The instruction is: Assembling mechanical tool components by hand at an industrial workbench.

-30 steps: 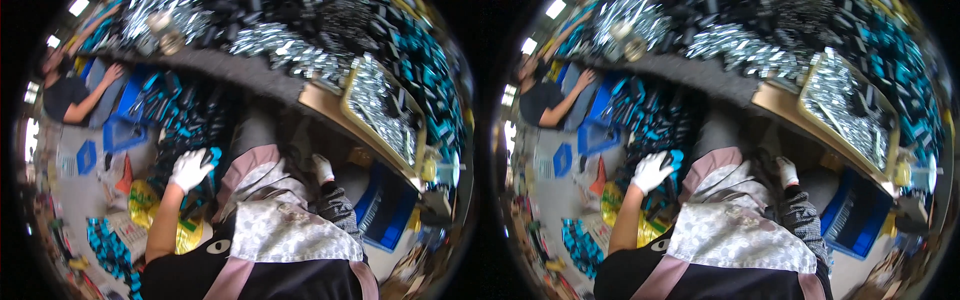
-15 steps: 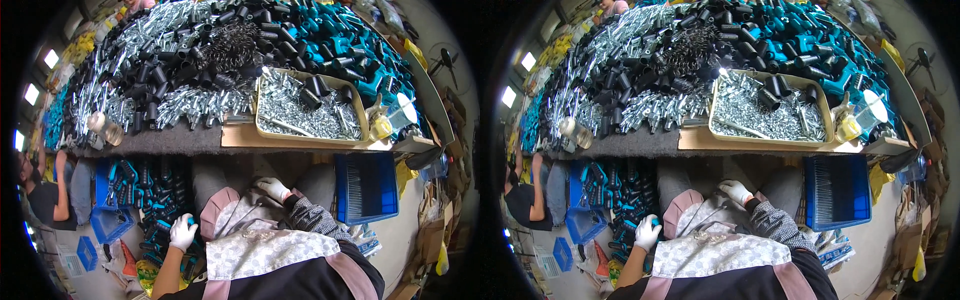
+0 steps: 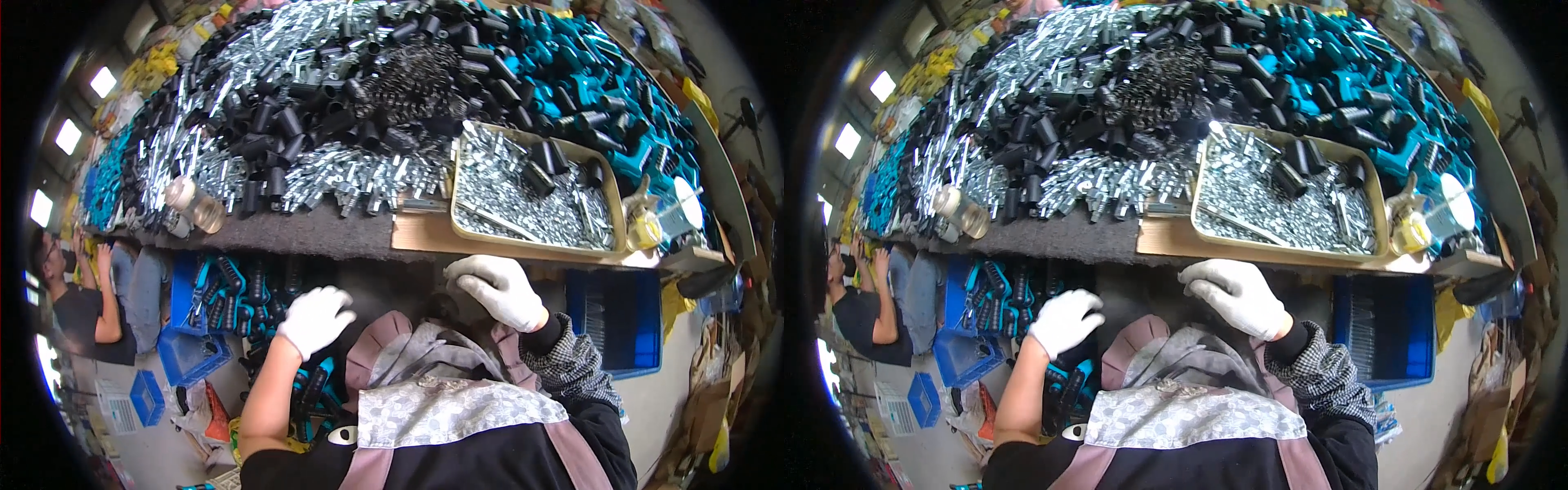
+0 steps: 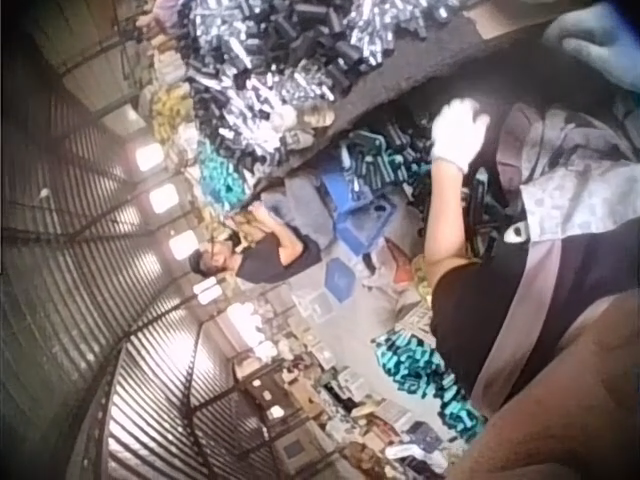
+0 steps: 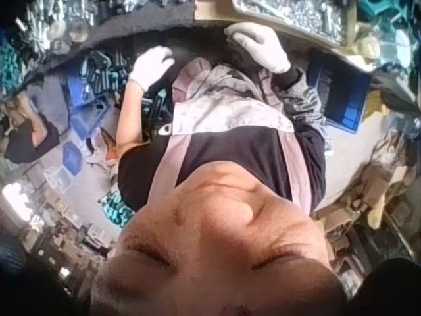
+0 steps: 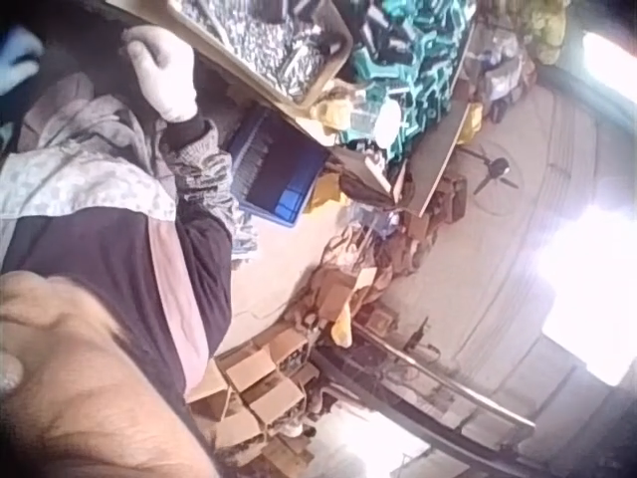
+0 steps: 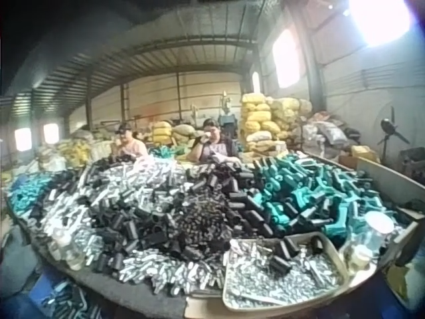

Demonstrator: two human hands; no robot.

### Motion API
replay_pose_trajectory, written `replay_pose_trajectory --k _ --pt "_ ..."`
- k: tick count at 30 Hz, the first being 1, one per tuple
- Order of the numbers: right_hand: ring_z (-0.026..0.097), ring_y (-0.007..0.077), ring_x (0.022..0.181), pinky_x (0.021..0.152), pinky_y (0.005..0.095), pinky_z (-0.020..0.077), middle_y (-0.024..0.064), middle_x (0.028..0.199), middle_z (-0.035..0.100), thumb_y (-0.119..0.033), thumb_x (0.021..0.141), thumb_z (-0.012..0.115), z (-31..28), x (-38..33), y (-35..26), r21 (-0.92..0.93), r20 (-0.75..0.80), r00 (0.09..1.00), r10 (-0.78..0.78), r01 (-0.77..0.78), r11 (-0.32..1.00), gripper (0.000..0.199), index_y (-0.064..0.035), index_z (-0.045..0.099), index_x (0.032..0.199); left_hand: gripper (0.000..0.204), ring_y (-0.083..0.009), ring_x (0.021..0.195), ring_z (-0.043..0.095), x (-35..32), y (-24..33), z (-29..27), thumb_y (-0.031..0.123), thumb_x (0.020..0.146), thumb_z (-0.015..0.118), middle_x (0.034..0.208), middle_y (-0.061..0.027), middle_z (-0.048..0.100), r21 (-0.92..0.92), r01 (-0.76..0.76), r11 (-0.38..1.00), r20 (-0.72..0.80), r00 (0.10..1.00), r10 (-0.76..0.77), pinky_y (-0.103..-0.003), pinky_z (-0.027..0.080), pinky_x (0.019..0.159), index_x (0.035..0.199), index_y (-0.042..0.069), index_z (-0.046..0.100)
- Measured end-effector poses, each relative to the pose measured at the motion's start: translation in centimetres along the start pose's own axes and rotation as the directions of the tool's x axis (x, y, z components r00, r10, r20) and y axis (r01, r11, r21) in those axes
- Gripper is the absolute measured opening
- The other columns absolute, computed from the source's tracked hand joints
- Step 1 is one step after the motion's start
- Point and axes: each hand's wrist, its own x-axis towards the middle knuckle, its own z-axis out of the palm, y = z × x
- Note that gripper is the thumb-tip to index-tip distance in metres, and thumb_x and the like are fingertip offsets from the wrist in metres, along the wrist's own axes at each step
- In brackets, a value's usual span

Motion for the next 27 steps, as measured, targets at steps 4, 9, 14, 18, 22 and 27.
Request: replay_pose_trajectory --k 4,9,14,18,22,27 --pt "0.067 0.0274 0.078 0.071 0.0383 0.0519 0.0103 0.085 0.068 -0.008 0.080 0.073 1.1 4.6 -1.3 -0.544 -0.042 0.896 -0.443 0.351 0.762 0.021 -0.0060 0.070 0.101 0.030 -0.0322 0.104 0.064 4.3 1.5 -5.1 0.032 0.090 0.064 0.108 -0.0121 0.068 -0.056 -0.196 0.979 -0.074 0.979 0.192 -0.042 0.052 0.091 0.108 0.009 0.068" --pt "0.058 0.0297 0.090 0.078 0.0418 0.0445 0.0103 0.091 0.062 -0.014 0.076 0.065 2.7 9.3 0.8 -0.916 -0.060 0.935 -0.349 0.087 0.391 0.018 -0.0051 0.066 0.092 0.029 -0.0328 0.103 0.065 9.0 -0.6 -10.2 0.031 0.090 0.064 0.108 -0.0129 0.069 -0.057 -0.253 0.966 -0.150 0.958 0.243 -0.041 0.052 0.091 0.107 0.008 0.068" --pt "0.057 0.0299 0.091 0.080 0.0428 0.0433 0.0112 0.091 0.060 -0.019 0.075 0.069 2.8 10.8 1.8 -0.968 -0.078 0.967 -0.243 -0.015 0.250 0.020 -0.0059 0.065 0.089 0.029 -0.0323 0.099 0.068 16.7 -6.7 -16.2 0.035 0.090 0.060 0.102 -0.0133 0.072 -0.072 -0.199 0.977 -0.408 0.900 0.153 -0.042 0.052 0.088 0.097 0.009 0.072" --pt "0.057 0.0301 0.091 0.080 0.0426 0.0427 0.0111 0.089 0.060 -0.018 0.075 0.069 2.5 11.3 2.1 -0.954 -0.059 0.976 -0.211 0.007 0.299 0.018 -0.0064 0.064 0.087 0.031 -0.0333 0.102 0.067 23.9 -10.8 -20.4 0.031 0.088 0.062 0.107 -0.0152 0.071 -0.012 0.021 1.000 -0.628 0.778 -0.024 -0.042 0.051 0.091 0.104 0.006 0.072" --pt "0.056 0.0278 0.087 0.079 0.0407 0.0412 0.0110 0.084 0.060 -0.012 0.081 0.055 2.2 11.0 1.5 -0.930 -0.088 0.961 -0.262 0.015 0.366 0.010 -0.0060 0.063 0.086 0.041 -0.0328 0.113 0.065 31.9 -12.4 -22.8 0.042 0.088 0.062 0.118 -0.0151 0.071 0.173 0.486 0.857 -0.536 0.776 -0.332 -0.044 0.052 0.096 0.114 0.012 0.073" --pt "0.058 0.0323 0.091 0.081 0.0434 0.0432 0.0126 0.090 0.060 -0.016 0.076 0.072 2.5 11.1 0.3 -0.834 -0.135 0.959 -0.248 0.025 0.551 0.026 -0.0045 0.059 0.096 0.043 -0.0348 0.120 0.063 36.0 -15.3 -22.7 0.029 0.086 0.056 0.128 -0.0171 0.067 0.189 0.542 0.819 -0.319 0.823 -0.471 -0.044 0.049 0.100 0.119 0.006 0.072"
